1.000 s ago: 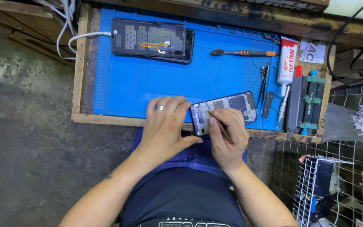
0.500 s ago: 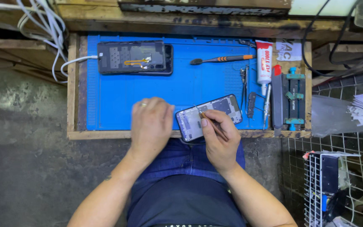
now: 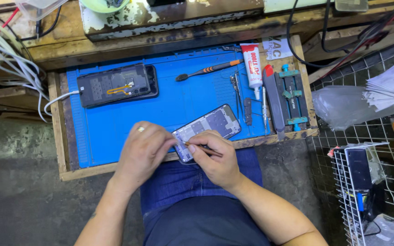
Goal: The person works on a disassembled smartphone placed on a blue mat. They use a small tool to scrape adhesive from the phone's frame and then use a brush to clean the surface. The person also briefly handles a rubber band and a small plastic bag.
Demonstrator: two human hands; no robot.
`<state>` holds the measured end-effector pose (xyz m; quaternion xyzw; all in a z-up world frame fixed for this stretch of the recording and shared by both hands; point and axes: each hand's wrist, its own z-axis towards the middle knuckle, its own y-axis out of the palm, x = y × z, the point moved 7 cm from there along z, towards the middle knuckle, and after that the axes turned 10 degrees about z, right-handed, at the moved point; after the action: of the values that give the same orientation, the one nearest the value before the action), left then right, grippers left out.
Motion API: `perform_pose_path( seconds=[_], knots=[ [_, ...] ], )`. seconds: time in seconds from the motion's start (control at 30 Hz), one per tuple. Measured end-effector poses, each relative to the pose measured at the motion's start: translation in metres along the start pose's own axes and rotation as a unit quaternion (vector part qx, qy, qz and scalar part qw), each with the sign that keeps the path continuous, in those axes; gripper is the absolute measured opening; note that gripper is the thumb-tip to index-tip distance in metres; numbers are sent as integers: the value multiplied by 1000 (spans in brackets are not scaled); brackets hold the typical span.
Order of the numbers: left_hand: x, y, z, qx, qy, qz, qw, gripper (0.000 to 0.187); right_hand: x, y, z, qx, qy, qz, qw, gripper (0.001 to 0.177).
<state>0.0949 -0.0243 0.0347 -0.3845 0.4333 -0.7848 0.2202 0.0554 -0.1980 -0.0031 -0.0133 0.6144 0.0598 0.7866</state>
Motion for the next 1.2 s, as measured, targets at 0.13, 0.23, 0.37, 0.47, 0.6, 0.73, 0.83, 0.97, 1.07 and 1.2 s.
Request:
perform_pose_path(
  seconds=[0.13, 0.23, 0.37, 0.47, 0.6, 0.73, 0.83, 0.97, 1.07, 1.2],
  knots=[
    [-30, -14, -9, 29, -117, 94, 988, 22, 26, -9, -7, 73, 94, 188, 975, 16],
    [-19, -19, -10, 25, -118, 98, 988, 32, 34, -17, -9, 119, 88, 217, 965, 20],
    [36, 4, 6, -3, -26, 52, 998, 84, 40, -24, -2, 157, 64, 299, 939, 24],
    [40, 13, 13, -50, -41, 24, 998, 93, 36, -29, 0, 158, 44, 372, 914, 24],
    [32, 11, 9, -51, -71, 32, 996, 88, 22, -54, 2, 177, -8, 359, 916, 24],
    [16, -10, 2, 18, -53, 40, 998, 84, 5, -92, -1, 217, -12, 124, 968, 25],
    [3, -21, 1, 29, -56, 17, 998, 83, 5, -100, 0, 213, 7, 94, 973, 27],
    [-6, -24, 4, 16, -69, -16, 997, 81, 2, -99, 4, 187, 57, -8, 981, 25],
    [-6, -20, 4, -2, -54, -30, 998, 81, -19, -96, 9, 137, 0, -183, 973, 23],
    [-6, -11, 5, -36, -31, -35, 998, 81, -43, -85, 16, 64, -97, -354, 928, 33]
  ],
)
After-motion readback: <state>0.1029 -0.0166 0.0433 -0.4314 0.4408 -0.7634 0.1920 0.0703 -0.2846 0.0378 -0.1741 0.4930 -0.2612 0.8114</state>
